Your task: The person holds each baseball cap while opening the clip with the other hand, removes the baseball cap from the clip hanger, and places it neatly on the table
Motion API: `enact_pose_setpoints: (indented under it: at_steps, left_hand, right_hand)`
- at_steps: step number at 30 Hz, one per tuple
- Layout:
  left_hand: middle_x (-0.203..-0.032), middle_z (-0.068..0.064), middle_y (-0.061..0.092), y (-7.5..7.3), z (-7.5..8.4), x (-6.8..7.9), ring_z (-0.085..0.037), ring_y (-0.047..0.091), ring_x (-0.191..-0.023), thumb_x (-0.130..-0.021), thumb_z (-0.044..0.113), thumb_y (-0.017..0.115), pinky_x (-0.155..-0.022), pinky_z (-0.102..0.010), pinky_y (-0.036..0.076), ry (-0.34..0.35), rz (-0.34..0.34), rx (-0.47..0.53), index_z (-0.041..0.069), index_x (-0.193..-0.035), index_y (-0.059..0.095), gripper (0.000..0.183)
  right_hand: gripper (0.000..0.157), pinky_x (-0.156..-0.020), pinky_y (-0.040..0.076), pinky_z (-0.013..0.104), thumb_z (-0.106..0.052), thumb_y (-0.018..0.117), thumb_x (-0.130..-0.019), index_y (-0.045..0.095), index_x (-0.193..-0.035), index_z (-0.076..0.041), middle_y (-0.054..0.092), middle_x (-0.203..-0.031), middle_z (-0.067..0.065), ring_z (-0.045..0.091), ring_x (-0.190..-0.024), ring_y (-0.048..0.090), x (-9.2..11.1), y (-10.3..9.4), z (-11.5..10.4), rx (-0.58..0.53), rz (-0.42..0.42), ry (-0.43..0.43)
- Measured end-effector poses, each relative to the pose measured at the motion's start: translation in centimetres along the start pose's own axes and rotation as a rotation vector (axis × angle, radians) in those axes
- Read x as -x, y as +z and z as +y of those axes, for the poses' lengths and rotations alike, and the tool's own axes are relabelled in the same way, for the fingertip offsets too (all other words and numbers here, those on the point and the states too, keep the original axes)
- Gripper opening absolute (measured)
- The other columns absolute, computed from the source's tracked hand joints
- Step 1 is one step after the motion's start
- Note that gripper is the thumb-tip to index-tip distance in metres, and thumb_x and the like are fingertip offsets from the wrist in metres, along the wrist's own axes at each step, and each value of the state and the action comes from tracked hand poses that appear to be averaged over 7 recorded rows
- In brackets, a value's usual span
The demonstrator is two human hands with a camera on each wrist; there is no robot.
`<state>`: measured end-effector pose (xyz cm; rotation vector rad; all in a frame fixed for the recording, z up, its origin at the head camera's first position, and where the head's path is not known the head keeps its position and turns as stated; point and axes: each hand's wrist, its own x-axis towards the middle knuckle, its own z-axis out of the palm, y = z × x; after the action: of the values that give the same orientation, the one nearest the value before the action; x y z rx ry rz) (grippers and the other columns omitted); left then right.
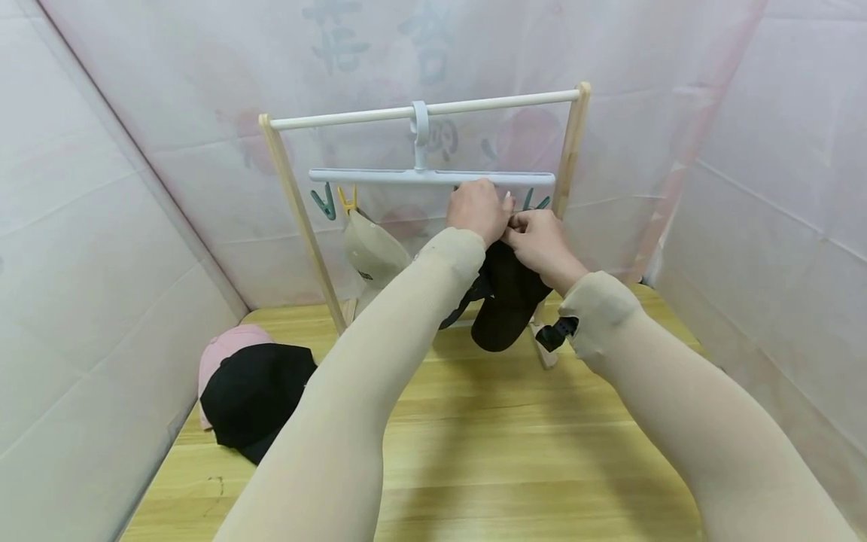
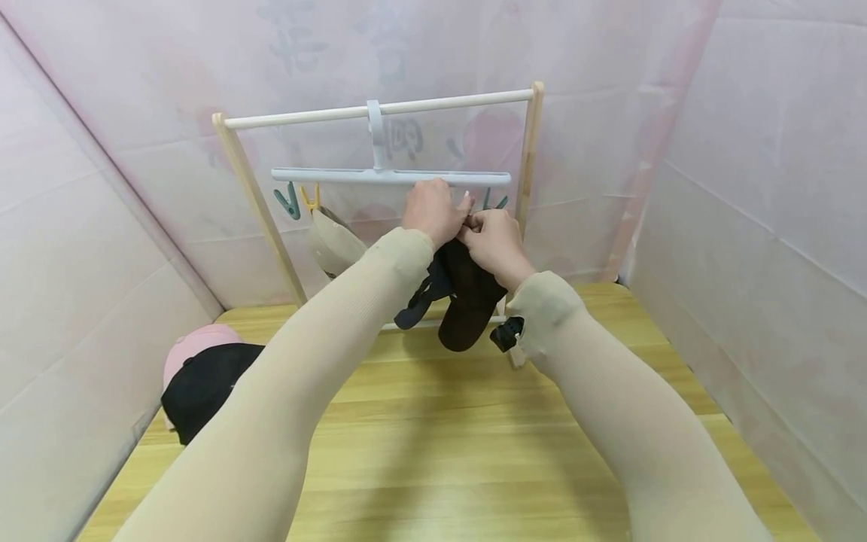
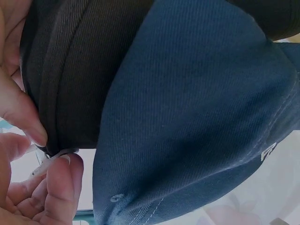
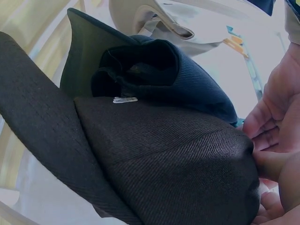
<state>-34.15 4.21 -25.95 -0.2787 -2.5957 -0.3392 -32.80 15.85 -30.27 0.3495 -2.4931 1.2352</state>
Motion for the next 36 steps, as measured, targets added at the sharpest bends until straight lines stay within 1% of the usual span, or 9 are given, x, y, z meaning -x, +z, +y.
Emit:
enact_pose_setpoints:
  at_steps: [4,8,13,19,22,25,28,31,36]
  left_hand:
    - [-0.066,-0.001,0.055,-0.05,-0.05,0.01,-0.013,0.055,-0.058,-0.101,0.043,0.045,-0.052,-0.023,0.041,0.007,-0.013,-0.009,0.015,-0.075,0.059,0.04]
    - [-0.07,-0.002,0.059,-0.08,-0.11,0.04,-0.014,0.057,-0.062,-0.101,0.041,0.044,-0.056,-0.024,0.044,0.014,-0.021,-0.018,0.014,-0.078,0.06,0.038]
    - [-0.074,-0.002,0.061,-0.18,-0.12,-0.02,-0.015,0.06,-0.068,-0.102,0.037,0.044,-0.063,-0.027,0.047,0.028,-0.01,-0.015,0.014,-0.079,0.06,0.036]
    - [-0.077,-0.002,0.064,-0.13,-0.12,-0.02,-0.017,0.063,-0.074,-0.102,0.036,0.046,-0.069,-0.029,0.05,0.047,0.006,-0.018,0.014,-0.08,0.062,0.035]
    - [-0.079,-0.002,0.065,-0.02,-0.14,-0.04,-0.018,0.064,-0.078,-0.101,0.035,0.046,-0.072,-0.03,0.051,0.048,0.011,-0.012,0.014,-0.081,0.063,0.034]
    - [-0.081,-0.002,0.065,0.03,-0.12,-0.07,-0.018,0.064,-0.08,-0.101,0.035,0.047,-0.075,-0.031,0.05,0.04,0.007,-0.007,0.014,-0.083,0.063,0.032]
    - [-0.081,-0.001,0.065,0.01,-0.09,-0.09,-0.018,0.063,-0.08,-0.102,0.034,0.046,-0.075,-0.031,0.05,0.028,-0.006,-0.002,0.014,-0.083,0.062,0.032]
    - [-0.08,-0.002,0.064,0.0,-0.03,-0.07,-0.017,0.063,-0.077,-0.102,0.034,0.046,-0.072,-0.029,0.049,0.024,-0.014,-0.001,0.014,-0.083,0.062,0.032]
    - [-0.077,-0.002,0.064,0.02,0.02,0.0,-0.016,0.061,-0.072,-0.102,0.034,0.046,-0.067,-0.028,0.048,0.033,-0.009,0.004,0.014,-0.083,0.063,0.033]
  right_hand:
    - [0.022,-0.065,0.039,0.032,-0.02,0.059,-0.096,0.073,-0.098,-0.004,0.065,-0.087,0.01,0.022,-0.078,0.049,0.11,0.11,-0.14,-0.006,0.001,0.011]
    - [0.023,-0.063,0.04,0.031,-0.021,0.059,-0.095,0.073,-0.1,-0.004,0.065,-0.088,0.01,0.022,-0.077,0.05,0.18,0.22,-0.07,-0.01,-0.004,0.018]
    - [0.024,-0.064,0.041,0.032,-0.023,0.06,-0.095,0.073,-0.103,-0.004,0.068,-0.094,0.012,0.022,-0.078,0.052,0.15,0.23,0.03,0.008,0.005,0.012]
    - [0.024,-0.064,0.041,0.032,-0.024,0.061,-0.095,0.074,-0.097,-0.004,0.069,-0.096,0.012,0.022,-0.079,0.054,0.31,0.27,0.3,0.027,0.002,0.012]
    - [0.024,-0.065,0.042,0.032,-0.024,0.062,-0.094,0.075,-0.095,-0.004,0.07,-0.098,0.011,0.021,-0.08,0.054,0.34,0.32,0.44,0.025,0.001,0.014]
    - [0.024,-0.068,0.042,0.032,-0.024,0.062,-0.094,0.075,-0.097,-0.004,0.07,-0.098,0.012,0.021,-0.082,0.055,0.39,0.33,0.43,0.024,0.006,0.012]
    - [0.024,-0.072,0.043,0.033,-0.024,0.062,-0.093,0.075,-0.101,-0.005,0.07,-0.099,0.012,0.022,-0.087,0.057,0.43,0.31,0.38,0.024,0.009,0.014]
    - [0.025,-0.074,0.044,0.033,-0.024,0.062,-0.094,0.074,-0.104,-0.006,0.07,-0.1,0.012,0.022,-0.09,0.057,0.48,0.26,0.38,0.024,0.008,0.023]
    - [0.025,-0.069,0.042,0.033,-0.027,0.062,-0.094,0.075,-0.102,-0.007,0.07,-0.094,0.011,0.022,-0.082,0.054,0.53,0.19,0.48,0.028,0.007,0.025]
